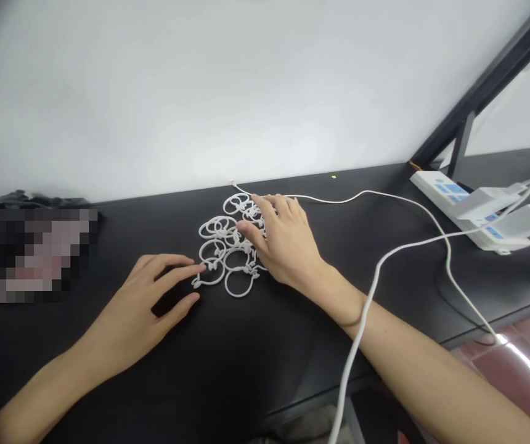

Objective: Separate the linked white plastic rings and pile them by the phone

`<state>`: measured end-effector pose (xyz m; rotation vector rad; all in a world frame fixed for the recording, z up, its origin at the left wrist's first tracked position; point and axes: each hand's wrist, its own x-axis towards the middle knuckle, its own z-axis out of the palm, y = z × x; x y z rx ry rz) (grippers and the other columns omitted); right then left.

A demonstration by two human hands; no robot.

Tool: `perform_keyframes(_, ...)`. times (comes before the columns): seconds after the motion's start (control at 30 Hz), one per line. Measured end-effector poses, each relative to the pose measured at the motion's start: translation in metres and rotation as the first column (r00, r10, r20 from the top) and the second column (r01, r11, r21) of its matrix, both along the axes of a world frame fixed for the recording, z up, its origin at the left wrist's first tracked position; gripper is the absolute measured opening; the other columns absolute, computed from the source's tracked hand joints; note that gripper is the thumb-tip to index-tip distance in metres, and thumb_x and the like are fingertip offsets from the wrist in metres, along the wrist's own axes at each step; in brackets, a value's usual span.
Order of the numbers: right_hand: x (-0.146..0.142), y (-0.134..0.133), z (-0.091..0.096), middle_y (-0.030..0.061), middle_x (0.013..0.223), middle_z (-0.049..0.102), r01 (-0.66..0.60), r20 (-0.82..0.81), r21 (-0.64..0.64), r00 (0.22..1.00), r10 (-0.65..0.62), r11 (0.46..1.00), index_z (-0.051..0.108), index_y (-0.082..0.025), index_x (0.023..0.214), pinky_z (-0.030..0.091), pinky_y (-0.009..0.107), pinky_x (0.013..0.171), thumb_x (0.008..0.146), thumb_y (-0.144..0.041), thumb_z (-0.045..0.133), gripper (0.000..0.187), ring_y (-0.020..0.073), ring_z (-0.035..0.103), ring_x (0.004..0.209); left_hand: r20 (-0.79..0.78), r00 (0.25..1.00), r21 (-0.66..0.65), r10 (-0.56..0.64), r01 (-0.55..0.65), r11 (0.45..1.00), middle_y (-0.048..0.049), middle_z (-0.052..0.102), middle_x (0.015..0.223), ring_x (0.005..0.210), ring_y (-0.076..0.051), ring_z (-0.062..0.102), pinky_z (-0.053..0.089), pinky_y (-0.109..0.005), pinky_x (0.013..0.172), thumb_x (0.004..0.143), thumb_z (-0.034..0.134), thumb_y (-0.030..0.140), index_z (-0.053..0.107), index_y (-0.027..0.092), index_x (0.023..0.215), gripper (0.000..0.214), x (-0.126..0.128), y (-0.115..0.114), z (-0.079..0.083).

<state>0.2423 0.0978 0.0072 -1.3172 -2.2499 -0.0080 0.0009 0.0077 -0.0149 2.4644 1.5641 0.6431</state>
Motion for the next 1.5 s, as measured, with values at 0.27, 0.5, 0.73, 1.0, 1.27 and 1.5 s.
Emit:
perform_keyframes(0.27, -0.008, -0.012, 0.004, 0.0142, 0.117, 0.061, -0.171, -0.066, -0.002, 0.983, 0.170, 0.985, 0.056, -0.014, 0.128, 0.043, 0.047, 0.098, 0.099, -0.045, 0.043, 0.044, 0.0282, 0.051, 0.111, 0.078, 0.997, -0.001, -0.012, 0.012, 1.000, -0.0055, 0.060, 0.106, 0.103, -0.024, 0.050, 0.048, -0.039, 0.086, 0.093, 0.051, 0.028, 0.066, 0.026, 0.090, 0.015, 0.005, -0.002, 0.011)
perform_keyframes(0.5, -0.015, -0.028, 0.002, 0.0120, 0.109, 0.064, -0.533, -0.121, -0.008, 0.840, 0.528, 0.846, 0.061, -0.016, 0.118, 0.050, 0.040, 0.089, 0.094, -0.039, 0.056, 0.033, 0.0221, 0.057, 0.100, 0.359, 0.907, -0.328, 0.221, -0.099, 0.940, 0.0018, 0.066, 0.089, 0.078, -0.015, 0.060, 0.049, -0.028, 0.069, 0.093, 0.054, 0.043, 0.063, 0.027, 0.092, 0.019, 0.001, -0.001, 0.023)
perform_keyframes(0.73, -0.025, -0.039, 0.001, 0.0055, 0.083, 0.066, -0.575, -0.172, 0.072, 0.798, 0.578, 0.815, 0.067, -0.016, 0.096, 0.047, 0.031, 0.072, 0.098, -0.029, 0.051, 0.020, 0.0154, 0.056, 0.075, 0.536, 0.782, -0.508, 0.318, -0.002, 0.861, 0.0017, 0.069, 0.082, 0.074, -0.015, 0.063, 0.051, -0.025, 0.066, 0.085, 0.061, 0.055, 0.068, 0.027, 0.091, 0.030, 0.004, -0.002, 0.025)
perform_keyframes(1.0, -0.026, -0.042, 0.000, 0.0006, 0.070, 0.061, -0.452, -0.325, 0.028, 0.839, 0.436, 0.892, 0.065, -0.016, 0.087, 0.043, 0.023, 0.059, 0.094, -0.026, 0.056, 0.015, 0.0106, 0.054, 0.064, 0.542, 0.773, -0.598, 0.329, 0.080, 0.797, 0.0014, 0.069, 0.092, 0.086, -0.016, 0.063, 0.053, -0.027, 0.078, 0.088, 0.062, 0.046, 0.064, 0.028, 0.105, 0.025, 0.009, -0.002, 0.024)
perform_keyframes(1.27, -0.024, -0.047, 0.003, 0.0020, 0.078, 0.063, -0.531, -0.355, -0.075, 0.806, 0.475, 0.844, 0.064, -0.015, 0.099, 0.047, 0.023, 0.060, 0.094, -0.027, 0.055, 0.016, 0.0108, 0.057, 0.067, 0.525, 0.780, -0.549, 0.341, 0.004, 0.836, 0.0044, 0.067, 0.081, 0.077, -0.012, 0.062, 0.050, -0.021, 0.071, 0.091, 0.056, 0.048, 0.065, 0.026, 0.092, 0.023, 0.011, -0.001, 0.027)
perform_keyframes(1.5, -0.022, -0.048, 0.003, 0.0081, 0.108, 0.064, -0.635, -0.424, -0.069, 0.717, 0.553, 0.770, 0.054, -0.018, 0.124, 0.055, 0.024, 0.069, 0.094, -0.015, 0.049, 0.031, 0.0111, 0.062, 0.080, 0.410, 0.864, -0.464, 0.293, -0.079, 0.882, 0.0052, 0.063, 0.077, 0.070, -0.012, 0.057, 0.044, -0.024, 0.063, 0.090, 0.057, 0.049, 0.069, 0.028, 0.092, 0.024, 0.008, -0.005, 0.026)
